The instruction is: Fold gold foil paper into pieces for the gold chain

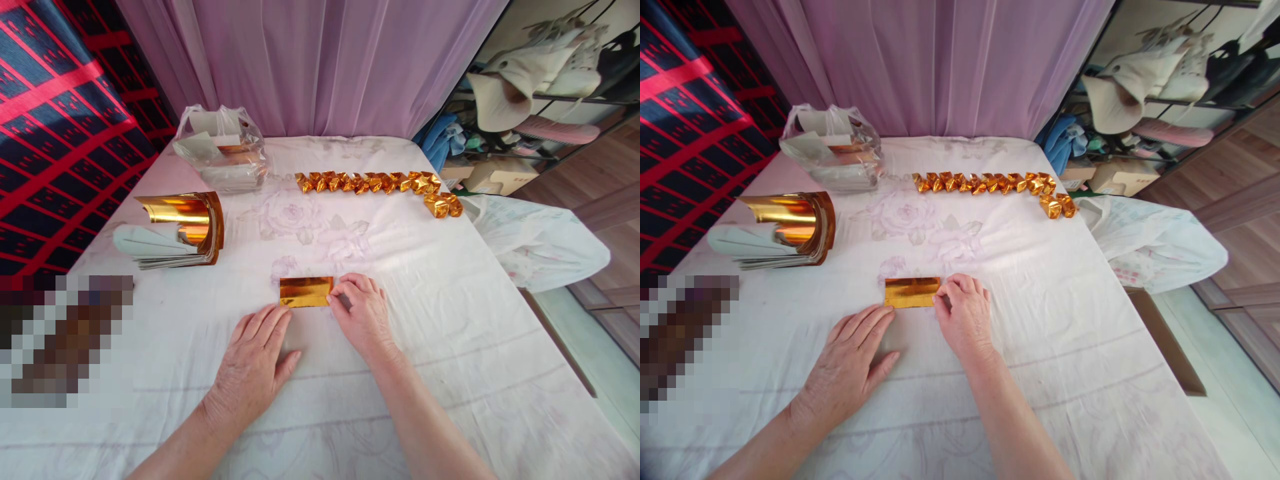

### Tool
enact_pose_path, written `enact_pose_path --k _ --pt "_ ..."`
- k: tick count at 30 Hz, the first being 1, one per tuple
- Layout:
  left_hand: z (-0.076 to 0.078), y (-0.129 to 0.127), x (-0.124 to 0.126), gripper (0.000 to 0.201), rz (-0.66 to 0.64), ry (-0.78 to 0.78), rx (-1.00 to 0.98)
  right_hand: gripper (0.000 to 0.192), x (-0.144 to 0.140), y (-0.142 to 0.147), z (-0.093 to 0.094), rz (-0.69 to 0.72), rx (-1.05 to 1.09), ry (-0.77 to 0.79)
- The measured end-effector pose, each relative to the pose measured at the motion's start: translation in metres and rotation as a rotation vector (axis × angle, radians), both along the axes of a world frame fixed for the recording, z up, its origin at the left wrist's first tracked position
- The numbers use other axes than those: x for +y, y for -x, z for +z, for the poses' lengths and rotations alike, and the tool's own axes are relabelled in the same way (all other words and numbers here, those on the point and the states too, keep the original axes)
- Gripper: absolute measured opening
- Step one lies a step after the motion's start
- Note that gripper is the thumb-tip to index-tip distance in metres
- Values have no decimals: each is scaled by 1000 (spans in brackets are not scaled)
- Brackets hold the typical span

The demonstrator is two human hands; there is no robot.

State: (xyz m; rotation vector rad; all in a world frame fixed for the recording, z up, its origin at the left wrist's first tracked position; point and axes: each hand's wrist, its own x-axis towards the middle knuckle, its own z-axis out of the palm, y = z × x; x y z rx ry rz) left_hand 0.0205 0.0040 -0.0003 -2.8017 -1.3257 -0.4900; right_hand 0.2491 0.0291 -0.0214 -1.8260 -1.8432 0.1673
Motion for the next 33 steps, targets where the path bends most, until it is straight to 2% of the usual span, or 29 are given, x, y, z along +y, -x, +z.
enact_pose_path --k 21,27,33 --pt "4 5 4 35 90 -3 -74 12 0 5 4 -28 7 -2" --pt "4 -3 6 44 23 -30 -14 10 1 2 2 2 -6 8" --pt "-1 -4 8 45 78 31 7 10 0 1 2 16 -28 -53"
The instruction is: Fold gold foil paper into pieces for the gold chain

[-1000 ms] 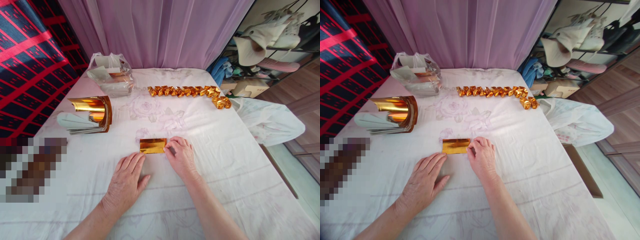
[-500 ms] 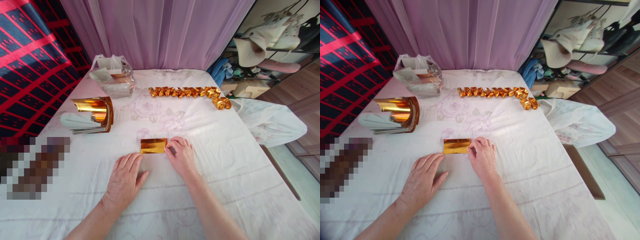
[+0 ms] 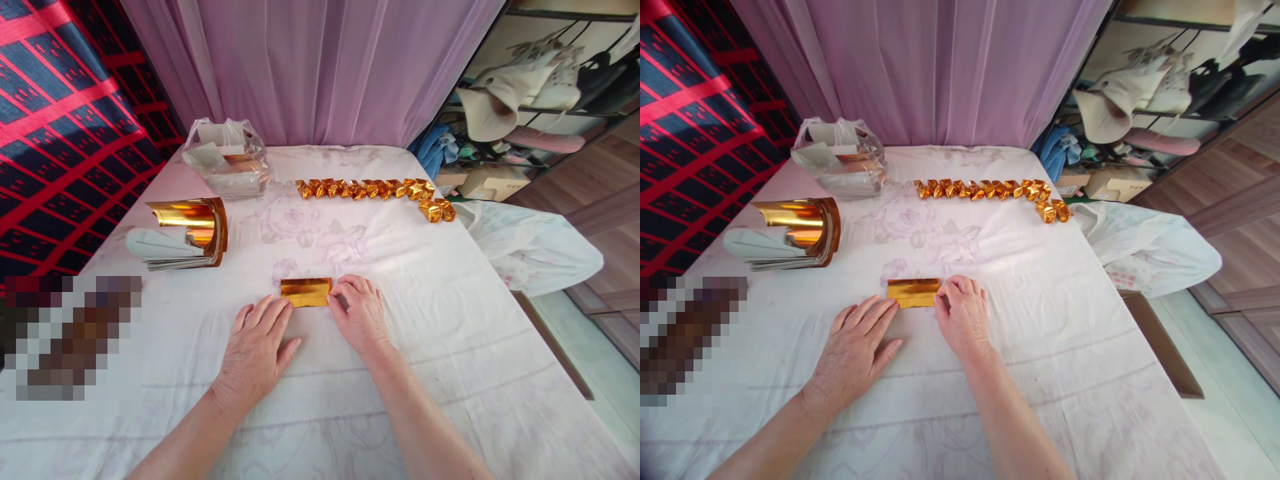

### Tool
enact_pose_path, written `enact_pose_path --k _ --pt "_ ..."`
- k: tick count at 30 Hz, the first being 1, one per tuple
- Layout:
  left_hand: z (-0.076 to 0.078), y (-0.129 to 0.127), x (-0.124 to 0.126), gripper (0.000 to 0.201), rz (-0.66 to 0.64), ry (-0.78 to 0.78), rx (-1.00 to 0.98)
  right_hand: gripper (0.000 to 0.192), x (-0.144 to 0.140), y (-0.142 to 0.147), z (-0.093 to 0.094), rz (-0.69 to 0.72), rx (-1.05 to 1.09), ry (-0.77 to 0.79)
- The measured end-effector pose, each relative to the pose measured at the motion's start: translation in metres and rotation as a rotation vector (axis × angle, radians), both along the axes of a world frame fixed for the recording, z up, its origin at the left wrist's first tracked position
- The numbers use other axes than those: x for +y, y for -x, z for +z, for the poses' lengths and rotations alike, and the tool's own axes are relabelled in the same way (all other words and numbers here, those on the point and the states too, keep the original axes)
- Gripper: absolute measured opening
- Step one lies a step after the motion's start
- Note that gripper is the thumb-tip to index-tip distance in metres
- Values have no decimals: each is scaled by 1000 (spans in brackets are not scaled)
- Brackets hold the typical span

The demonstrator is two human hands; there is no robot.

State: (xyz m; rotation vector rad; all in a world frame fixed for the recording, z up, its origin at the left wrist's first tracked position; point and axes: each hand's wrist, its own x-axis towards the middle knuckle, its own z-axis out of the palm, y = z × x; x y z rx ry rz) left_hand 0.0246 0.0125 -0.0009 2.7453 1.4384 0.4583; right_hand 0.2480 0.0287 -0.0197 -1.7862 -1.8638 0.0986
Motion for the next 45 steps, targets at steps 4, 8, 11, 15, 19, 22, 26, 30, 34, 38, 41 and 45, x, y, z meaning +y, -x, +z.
enact_pose_path --k 4,8,11,15,19,22,26,30,34,38,41,45 --pt "-1 1 0 44 0 24 -10 15 -4 13 10 9 -10 -96" --pt "0 -1 -2 43 -25 26 -51 21 -7 28 13 187 55 -61" --pt "1 -4 -5 40 -50 18 -70 18 -7 33 10 187 63 28" --pt "2 -5 -6 38 -61 17 -70 13 -7 35 6 139 69 71" --pt "2 -5 -5 38 -66 16 -57 9 -7 37 6 106 51 83" --pt "3 -5 -5 38 -67 12 -45 8 -7 39 7 92 33 92" --pt "4 -5 -6 38 -72 3 -32 10 -7 40 8 82 13 88" --pt "5 -5 -6 38 -68 -3 -30 12 -7 39 8 96 51 101" --pt "6 -4 -5 37 -74 0 -29 9 -7 34 8 79 92 114" --pt "6 -4 -6 36 -69 1 -21 6 -4 23 11 39 119 162" --pt "6 -4 -6 37 -66 0 -21 6 -1 14 15 8 125 221" --pt "5 -5 -5 37 -64 10 -16 7 3 3 18 -20 121 266"
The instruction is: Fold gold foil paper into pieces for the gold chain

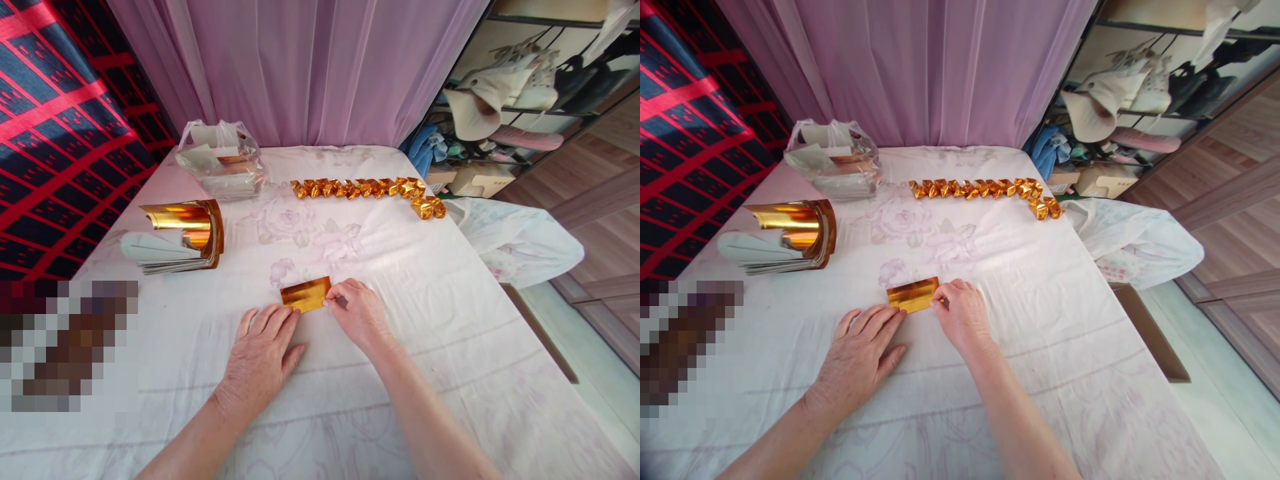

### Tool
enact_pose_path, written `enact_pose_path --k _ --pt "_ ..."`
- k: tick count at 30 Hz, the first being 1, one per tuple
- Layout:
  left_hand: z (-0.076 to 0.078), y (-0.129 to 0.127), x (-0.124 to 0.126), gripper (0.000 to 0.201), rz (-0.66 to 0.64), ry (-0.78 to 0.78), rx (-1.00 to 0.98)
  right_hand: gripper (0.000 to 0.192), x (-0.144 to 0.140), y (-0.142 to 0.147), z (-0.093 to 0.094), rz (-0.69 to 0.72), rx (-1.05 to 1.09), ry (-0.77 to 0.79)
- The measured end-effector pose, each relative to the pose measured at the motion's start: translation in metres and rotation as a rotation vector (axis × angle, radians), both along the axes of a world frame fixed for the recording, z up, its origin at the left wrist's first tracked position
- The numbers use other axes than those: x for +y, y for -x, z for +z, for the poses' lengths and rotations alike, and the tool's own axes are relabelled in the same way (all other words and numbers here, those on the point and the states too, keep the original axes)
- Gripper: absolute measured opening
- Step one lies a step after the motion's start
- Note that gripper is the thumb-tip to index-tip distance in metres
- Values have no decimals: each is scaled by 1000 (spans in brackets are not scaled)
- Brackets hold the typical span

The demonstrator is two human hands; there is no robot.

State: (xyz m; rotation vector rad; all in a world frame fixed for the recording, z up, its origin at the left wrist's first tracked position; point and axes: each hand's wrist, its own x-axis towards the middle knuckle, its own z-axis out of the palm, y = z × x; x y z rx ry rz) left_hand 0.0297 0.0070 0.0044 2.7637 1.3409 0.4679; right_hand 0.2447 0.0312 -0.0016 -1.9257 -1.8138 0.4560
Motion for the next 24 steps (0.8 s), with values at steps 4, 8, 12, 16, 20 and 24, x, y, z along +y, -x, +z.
enact_pose_path --k 4,8,12,16,20,24 --pt "-1 -2 1 40 -1 19 11 7 1 -6 2 -23 9 28" --pt "-1 -5 2 45 6 30 22 7 3 -9 3 -28 47 77" --pt "-1 -6 3 45 10 26 35 10 5 -13 2 -4 96 109" --pt "1 -4 3 40 -6 14 24 13 6 -14 1 1 102 112" --pt "2 4 4 36 -24 -11 3 12 6 -14 0 2 106 114" --pt "1 11 5 37 -47 -50 7 13 6 -14 0 -3 107 104"
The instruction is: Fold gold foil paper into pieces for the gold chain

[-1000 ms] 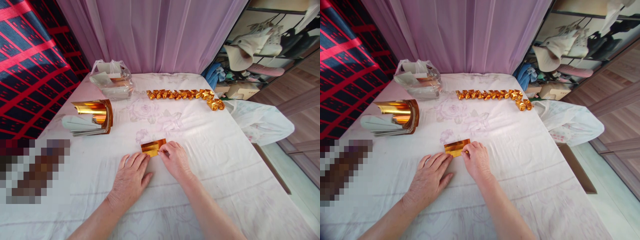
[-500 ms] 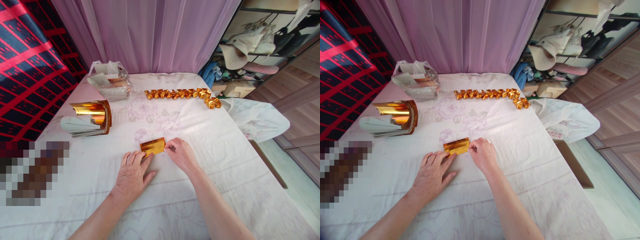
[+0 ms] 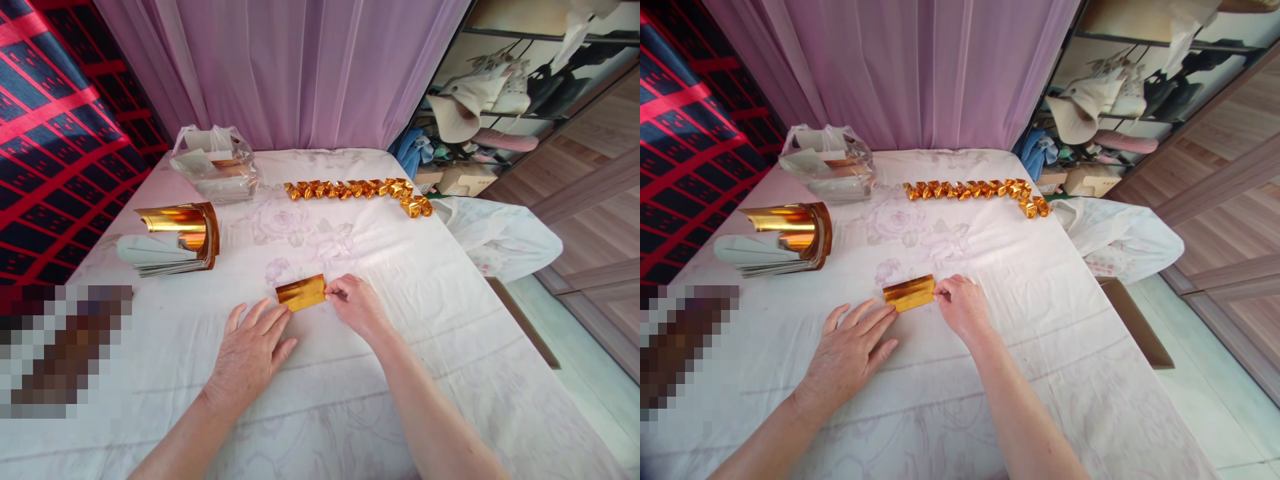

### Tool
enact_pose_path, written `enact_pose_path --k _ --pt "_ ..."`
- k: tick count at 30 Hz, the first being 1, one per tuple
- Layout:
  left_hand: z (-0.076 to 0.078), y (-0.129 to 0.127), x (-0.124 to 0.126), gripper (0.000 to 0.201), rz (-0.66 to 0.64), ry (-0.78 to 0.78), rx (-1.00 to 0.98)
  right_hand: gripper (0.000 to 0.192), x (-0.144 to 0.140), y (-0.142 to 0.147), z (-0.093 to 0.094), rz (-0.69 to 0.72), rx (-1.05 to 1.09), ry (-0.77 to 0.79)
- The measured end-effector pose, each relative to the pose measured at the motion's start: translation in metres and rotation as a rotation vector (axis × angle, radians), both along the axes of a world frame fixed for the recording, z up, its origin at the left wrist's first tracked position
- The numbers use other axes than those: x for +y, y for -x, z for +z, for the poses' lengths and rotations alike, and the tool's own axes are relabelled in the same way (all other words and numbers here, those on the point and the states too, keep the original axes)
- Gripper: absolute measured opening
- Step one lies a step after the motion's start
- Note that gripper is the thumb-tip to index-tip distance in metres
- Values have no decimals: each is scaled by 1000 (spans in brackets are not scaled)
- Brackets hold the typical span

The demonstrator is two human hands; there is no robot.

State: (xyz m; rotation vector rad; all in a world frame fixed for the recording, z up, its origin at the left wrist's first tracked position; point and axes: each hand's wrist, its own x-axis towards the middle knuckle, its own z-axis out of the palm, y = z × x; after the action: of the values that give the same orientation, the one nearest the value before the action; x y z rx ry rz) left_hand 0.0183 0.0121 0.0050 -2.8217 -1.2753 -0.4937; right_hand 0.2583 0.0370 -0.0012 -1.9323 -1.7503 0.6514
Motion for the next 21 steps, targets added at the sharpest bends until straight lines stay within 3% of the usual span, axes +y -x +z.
enact_pose_path --k 8,21 --pt "-3 8 4 32 -12 -73 -39 12 0 0 0 5 6 -2" --pt "-8 11 13 29 82 -27 -167 21 1 -11 6 70 128 23"
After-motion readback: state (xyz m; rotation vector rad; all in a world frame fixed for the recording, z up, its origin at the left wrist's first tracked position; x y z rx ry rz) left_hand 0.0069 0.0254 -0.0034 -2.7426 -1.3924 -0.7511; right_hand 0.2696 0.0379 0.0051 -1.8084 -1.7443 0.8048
